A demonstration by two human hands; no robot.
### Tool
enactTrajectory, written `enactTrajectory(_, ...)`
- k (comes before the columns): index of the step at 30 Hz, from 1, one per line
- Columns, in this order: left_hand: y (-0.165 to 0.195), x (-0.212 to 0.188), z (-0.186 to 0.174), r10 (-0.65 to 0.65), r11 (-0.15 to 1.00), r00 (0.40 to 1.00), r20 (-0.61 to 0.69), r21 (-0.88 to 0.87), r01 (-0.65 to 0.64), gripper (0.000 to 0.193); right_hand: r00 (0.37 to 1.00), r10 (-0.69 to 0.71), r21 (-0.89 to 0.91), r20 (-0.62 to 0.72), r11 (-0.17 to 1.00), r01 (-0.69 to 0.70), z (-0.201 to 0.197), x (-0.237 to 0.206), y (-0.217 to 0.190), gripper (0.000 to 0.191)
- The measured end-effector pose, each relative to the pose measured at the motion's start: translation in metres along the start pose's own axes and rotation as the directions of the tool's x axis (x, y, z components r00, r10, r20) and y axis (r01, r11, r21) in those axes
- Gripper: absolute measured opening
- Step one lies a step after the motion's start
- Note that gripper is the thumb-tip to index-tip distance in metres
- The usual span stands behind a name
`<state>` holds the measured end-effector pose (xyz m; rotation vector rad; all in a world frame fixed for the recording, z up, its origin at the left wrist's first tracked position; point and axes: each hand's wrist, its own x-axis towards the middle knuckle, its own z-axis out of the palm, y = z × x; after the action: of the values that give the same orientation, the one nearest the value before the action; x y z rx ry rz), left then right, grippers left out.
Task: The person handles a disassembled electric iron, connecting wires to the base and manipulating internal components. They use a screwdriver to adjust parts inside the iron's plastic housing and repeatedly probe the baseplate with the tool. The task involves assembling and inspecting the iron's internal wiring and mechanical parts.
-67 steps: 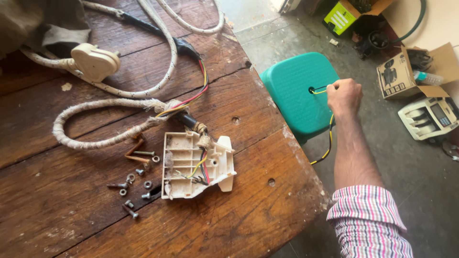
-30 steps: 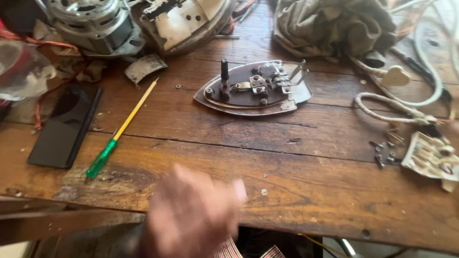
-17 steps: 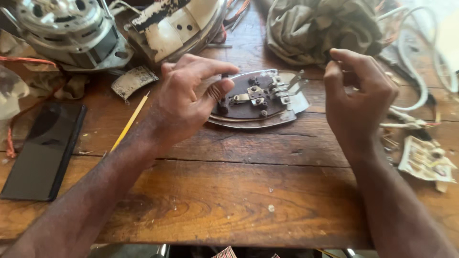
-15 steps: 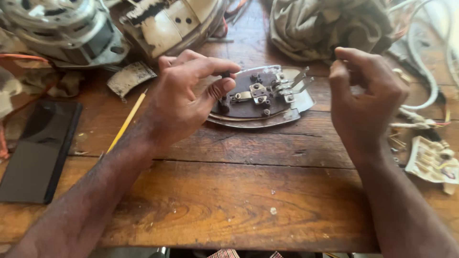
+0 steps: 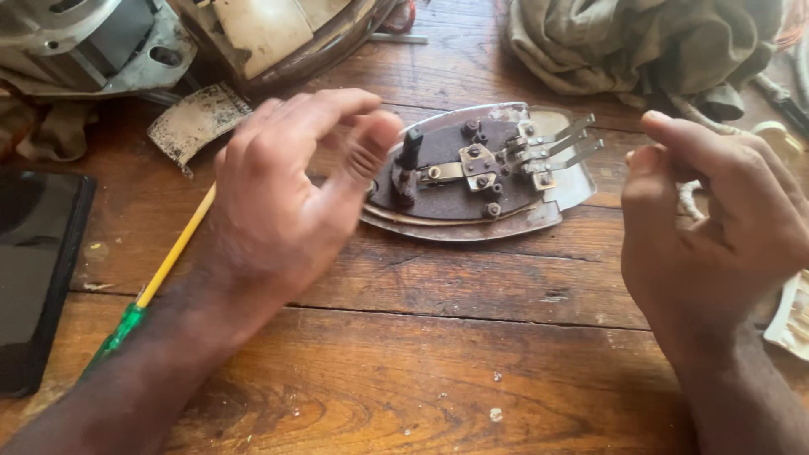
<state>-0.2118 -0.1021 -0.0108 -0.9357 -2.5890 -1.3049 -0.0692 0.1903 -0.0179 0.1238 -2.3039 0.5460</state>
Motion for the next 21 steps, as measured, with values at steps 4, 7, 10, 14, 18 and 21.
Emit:
enactTrajectory(4,-0.006,0.001,-0.013,-0.129,0.978,0.949,0.288,0.198,0.073,0.077,0.999,-0.031,-0.008,0.007,0.999,0.032,0.001,-0.005,-0.001,0.024)
enactTrajectory(7,-0.008,-0.002,-0.005,0.169,0.910,0.919,0.355,0.303,-0.284,0.121,0.999,-0.038,-0.014,0.016,0.999,0.039,0.000,-0.007,-0.001,0.023)
enactTrajectory(10,-0.010,-0.005,0.012,0.209,0.915,0.933,0.294,0.277,-0.292,0.122,0.998,-0.052,-0.028,0.024,0.998,0.053,-0.002,-0.008,-0.001,0.021)
enactTrajectory(14,-0.014,-0.006,0.013,0.107,0.970,0.958,0.266,0.183,-0.159,0.121,0.998,-0.053,-0.023,0.018,0.998,0.054,-0.004,-0.010,-0.001,0.024)
enactTrajectory(18,-0.009,-0.004,0.010,0.132,0.964,0.955,0.267,0.190,-0.186,0.116,0.999,-0.049,-0.031,0.020,0.998,0.050,-0.007,-0.011,-0.002,0.025)
enactTrajectory(21,-0.005,-0.004,0.009,0.134,0.962,0.955,0.265,0.196,-0.190,0.115,0.998,-0.068,0.012,0.018,0.998,0.068,-0.005,-0.010,-0.003,0.026)
